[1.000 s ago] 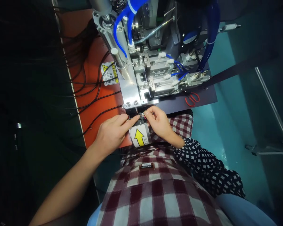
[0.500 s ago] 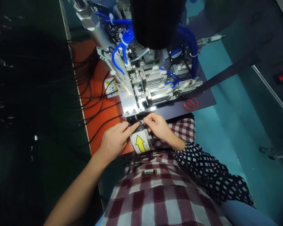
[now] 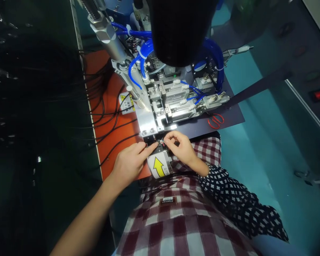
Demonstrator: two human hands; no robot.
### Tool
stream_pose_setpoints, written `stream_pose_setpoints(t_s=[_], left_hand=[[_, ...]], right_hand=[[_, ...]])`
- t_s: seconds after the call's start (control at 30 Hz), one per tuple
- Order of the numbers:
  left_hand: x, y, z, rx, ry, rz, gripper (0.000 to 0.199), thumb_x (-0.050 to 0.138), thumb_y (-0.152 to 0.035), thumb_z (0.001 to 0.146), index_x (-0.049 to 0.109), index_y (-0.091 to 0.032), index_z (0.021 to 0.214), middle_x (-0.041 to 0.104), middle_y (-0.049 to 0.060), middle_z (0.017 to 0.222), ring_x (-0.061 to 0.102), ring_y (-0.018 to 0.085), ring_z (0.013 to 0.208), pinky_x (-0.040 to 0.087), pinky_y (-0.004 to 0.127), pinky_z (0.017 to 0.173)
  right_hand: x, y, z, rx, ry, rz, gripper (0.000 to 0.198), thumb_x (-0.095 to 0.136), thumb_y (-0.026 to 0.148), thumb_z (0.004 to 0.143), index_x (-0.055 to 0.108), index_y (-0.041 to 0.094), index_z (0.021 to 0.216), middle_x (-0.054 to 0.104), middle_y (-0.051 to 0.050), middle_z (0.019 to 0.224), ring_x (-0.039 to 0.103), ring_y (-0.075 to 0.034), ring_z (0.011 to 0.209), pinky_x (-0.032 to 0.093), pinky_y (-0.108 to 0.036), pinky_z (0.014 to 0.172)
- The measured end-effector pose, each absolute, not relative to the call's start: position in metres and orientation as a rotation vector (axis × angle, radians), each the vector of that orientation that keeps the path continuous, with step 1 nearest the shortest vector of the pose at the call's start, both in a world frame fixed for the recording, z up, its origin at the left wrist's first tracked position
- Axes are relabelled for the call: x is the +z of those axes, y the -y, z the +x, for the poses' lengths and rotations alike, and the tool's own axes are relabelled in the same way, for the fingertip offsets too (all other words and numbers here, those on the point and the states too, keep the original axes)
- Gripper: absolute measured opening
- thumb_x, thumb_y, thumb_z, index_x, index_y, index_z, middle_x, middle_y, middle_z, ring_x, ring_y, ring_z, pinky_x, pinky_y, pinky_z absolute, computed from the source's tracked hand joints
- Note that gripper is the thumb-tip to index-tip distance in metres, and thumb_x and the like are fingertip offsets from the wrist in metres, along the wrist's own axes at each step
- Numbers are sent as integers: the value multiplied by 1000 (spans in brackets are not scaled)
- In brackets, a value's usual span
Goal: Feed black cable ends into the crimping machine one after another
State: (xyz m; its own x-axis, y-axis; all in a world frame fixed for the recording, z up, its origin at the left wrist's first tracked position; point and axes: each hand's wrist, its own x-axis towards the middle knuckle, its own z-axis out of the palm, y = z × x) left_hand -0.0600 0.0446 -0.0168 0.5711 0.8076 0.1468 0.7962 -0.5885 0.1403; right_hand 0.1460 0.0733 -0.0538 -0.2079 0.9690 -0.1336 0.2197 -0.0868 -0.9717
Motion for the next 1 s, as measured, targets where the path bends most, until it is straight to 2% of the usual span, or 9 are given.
stream_pose_setpoints(t_s=[0.2,0.33,0.53,0.73,0.87,1.0], left_hand=[[-18,-44,-60,285,-1417,2694,42,38,-9,91,64,-20,122,56,4,74,51,16,66,38,26,55],[-19,-44,-61,291,-1409,2711,42,38,-8,91,64,-20,122,56,3,74,51,16,66,38,26,55],[-19,-44,-61,313,-1386,2698,43,37,-7,91,63,-19,123,56,4,76,52,15,67,39,25,56],[-20,-43,-62,299,-1383,2684,40,39,-11,92,63,-19,123,55,4,75,51,16,66,40,26,55],[-21,-44,-62,345,-1376,2708,39,37,-11,94,63,-19,122,56,4,75,52,15,67,41,25,58],[-21,-44,-62,340,-1374,2724,38,37,-11,94,63,-18,121,56,4,74,52,15,66,41,25,57]], right_hand=[[-55,-70,139,1318,1438,-1421,16,58,31,87,59,20,76,62,0,71,56,-13,59,45,-27,58],[-50,-68,136,1423,1354,-1486,20,56,37,88,57,20,76,57,3,60,52,-12,50,41,-25,50],[-49,-77,138,1570,1302,-1566,15,58,30,84,59,19,73,57,4,53,53,-12,47,40,-24,48],[-62,-73,149,1793,943,-1418,19,57,33,82,57,17,72,61,1,70,54,-9,47,43,-24,50],[-58,-67,150,1769,1055,-1354,22,58,37,85,60,18,75,60,1,69,54,-10,52,43,-24,52],[-56,-69,145,1744,1076,-1350,14,63,32,82,61,18,77,56,3,62,51,-11,51,39,-23,49]])
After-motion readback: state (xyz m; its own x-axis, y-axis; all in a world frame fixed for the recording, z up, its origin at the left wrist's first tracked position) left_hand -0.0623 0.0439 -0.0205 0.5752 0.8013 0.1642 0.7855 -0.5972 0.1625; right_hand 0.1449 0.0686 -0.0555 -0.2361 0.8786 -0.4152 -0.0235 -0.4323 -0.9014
